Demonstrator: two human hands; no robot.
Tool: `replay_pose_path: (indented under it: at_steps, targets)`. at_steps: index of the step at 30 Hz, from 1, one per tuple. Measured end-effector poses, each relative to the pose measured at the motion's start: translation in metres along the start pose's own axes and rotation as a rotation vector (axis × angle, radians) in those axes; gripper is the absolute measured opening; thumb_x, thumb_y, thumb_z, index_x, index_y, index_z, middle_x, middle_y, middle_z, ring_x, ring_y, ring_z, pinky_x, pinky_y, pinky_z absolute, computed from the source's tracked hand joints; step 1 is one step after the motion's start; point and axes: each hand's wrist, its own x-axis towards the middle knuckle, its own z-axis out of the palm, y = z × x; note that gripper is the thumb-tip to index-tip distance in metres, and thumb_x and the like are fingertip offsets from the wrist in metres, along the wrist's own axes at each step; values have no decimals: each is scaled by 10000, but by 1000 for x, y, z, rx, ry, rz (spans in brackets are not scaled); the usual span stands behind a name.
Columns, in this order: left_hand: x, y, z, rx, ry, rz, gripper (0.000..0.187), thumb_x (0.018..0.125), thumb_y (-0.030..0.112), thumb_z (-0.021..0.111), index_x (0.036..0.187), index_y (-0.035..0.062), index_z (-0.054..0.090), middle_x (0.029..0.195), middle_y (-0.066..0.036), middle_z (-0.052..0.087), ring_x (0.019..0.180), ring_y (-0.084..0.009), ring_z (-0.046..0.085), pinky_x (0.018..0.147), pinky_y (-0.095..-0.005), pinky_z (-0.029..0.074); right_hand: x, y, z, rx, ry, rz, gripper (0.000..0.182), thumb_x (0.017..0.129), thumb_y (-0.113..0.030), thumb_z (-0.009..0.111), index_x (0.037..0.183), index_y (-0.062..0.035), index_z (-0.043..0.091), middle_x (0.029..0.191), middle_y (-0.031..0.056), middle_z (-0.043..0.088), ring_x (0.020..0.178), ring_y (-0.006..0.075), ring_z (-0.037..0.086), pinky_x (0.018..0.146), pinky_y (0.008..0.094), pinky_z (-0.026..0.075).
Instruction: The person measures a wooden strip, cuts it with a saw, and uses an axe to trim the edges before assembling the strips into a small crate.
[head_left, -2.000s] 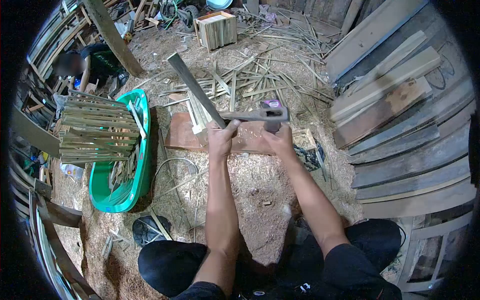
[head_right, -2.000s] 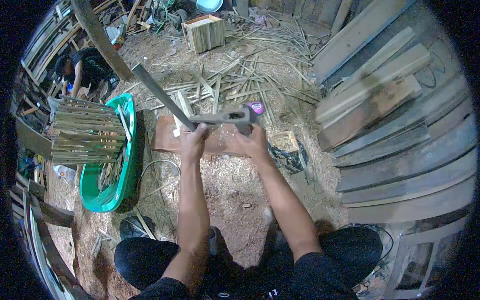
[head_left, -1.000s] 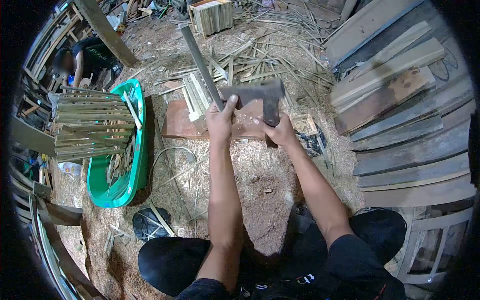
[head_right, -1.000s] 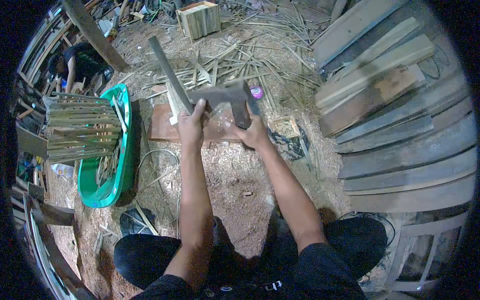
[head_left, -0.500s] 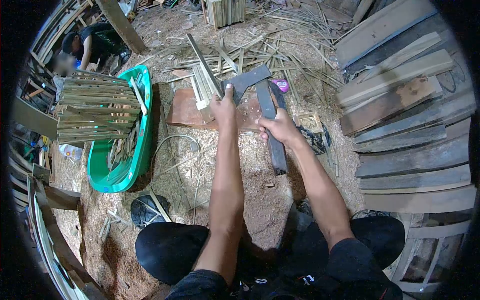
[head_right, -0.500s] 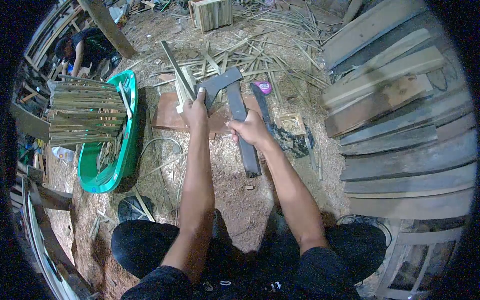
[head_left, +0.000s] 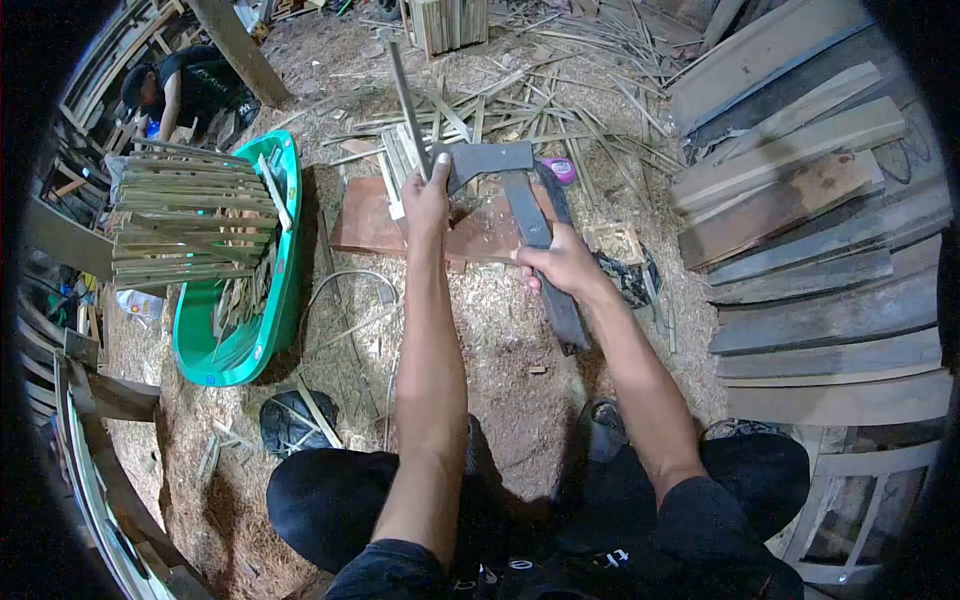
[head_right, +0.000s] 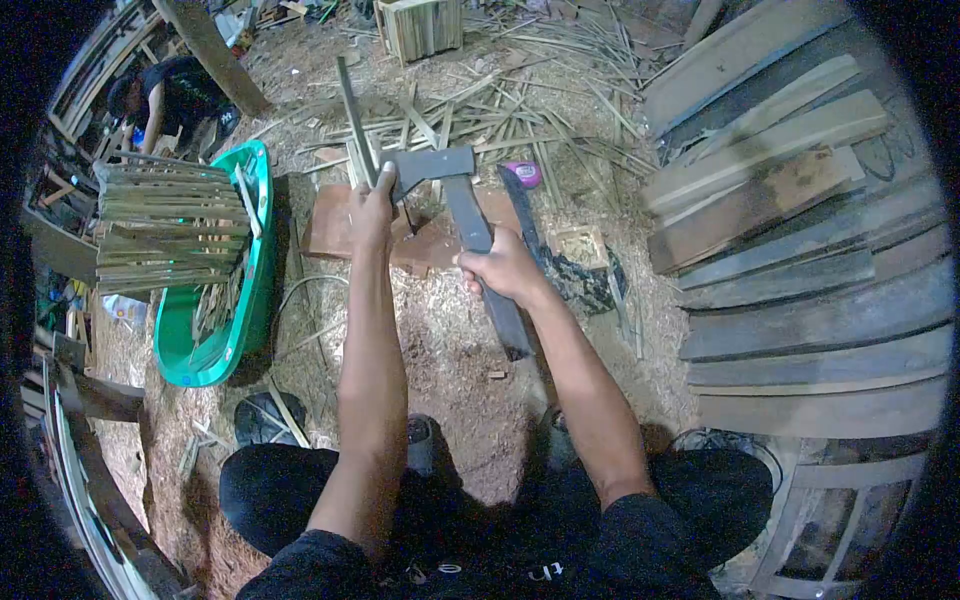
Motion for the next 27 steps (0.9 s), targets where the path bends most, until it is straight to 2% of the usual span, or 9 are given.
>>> replay_pose_path:
  at_steps: [2, 5, 6, 10, 13, 16, 19, 24, 27]
  targets:
    - [-5, -8, 2, -53, 58, 49, 272, 915, 295, 694, 926, 23, 681, 695, 16, 585, 571, -45, 459, 491, -226, 328, -2, -1, 5, 8, 72, -7, 95, 838, -22, 626, 775, -2, 557, 627, 45, 566, 485, 130, 547, 463, 301, 456]
    - [-16, -14, 17, 170, 81, -36, 231, 932, 243, 683, 1003, 23, 683, 895, -61, 686, 735, -101, 587, 639, -236, 457, 7, -4, 19, 71, 163, -43, 77, 839, -6, 624, 836, -2, 547, 629, 44, 557, 476, 125, 538, 448, 290, 456]
    - [-17, -20, 25, 137, 114, 158, 263, 933, 265, 685, 1011, 14, 682, 853, -36, 667, 707, -110, 560, 610, -261, 438, 7, -6, 11, 59, 149, -43, 86, 844, -11, 625, 867, -9, 541, 633, 42, 553, 477, 122, 535, 438, 286, 455]
    - [15, -29, 6, -34, 20, 53, 298, 935, 290, 681, 1014, 2, 681, 837, -28, 661, 702, -100, 544, 611, -263, 425, 5, -11, -3, 19, 71, -18, 125, 830, 3, 634, 900, -16, 532, 648, 46, 548, 467, 123, 515, 421, 286, 436]
    - [15, -33, 10, 6, 68, 60, 286, 935, 278, 680, 1004, 0, 683, 837, -23, 662, 689, -94, 547, 603, -254, 422, 2, -9, 0, 57, 51, -20, 140, 821, 15, 641, 903, -12, 531, 657, 43, 540, 462, 123, 507, 419, 290, 423]
    - [2, -28, 13, -107, 47, -101, 300, 930, 282, 686, 1005, -8, 681, 821, -11, 648, 681, -98, 542, 581, -270, 410, 3, -4, -11, 56, 18, -14, 160, 825, 9, 647, 936, -9, 534, 661, 38, 532, 460, 120, 506, 423, 285, 426]
    - [-4, -19, 12, -50, 40, -189, 325, 923, 289, 693, 1028, -18, 675, 845, -16, 650, 697, -107, 547, 599, -288, 422, 2, -10, -8, 48, 9, 1, 197, 836, 12, 645, 992, -6, 526, 657, 38, 527, 465, 116, 510, 427, 276, 432]
    - [-19, -24, 40, -246, 254, -97, 293, 938, 256, 669, 1022, -24, 673, 860, -29, 650, 717, -112, 555, 631, -287, 435, 14, 0, 27, 191, 234, -146, 220, 847, 26, 644, 1010, -9, 500, 666, 44, 545, 481, 115, 528, 433, 267, 451]
    - [-17, -34, 48, -324, 318, -41, 249, 953, 203, 642, 1030, -33, 654, 851, -38, 643, 739, -118, 568, 659, -281, 445, 11, -7, 19, 91, 199, -85, 220, 848, 8, 653, 1011, -11, 507, 676, 45, 561, 482, 119, 539, 434, 273, 458]
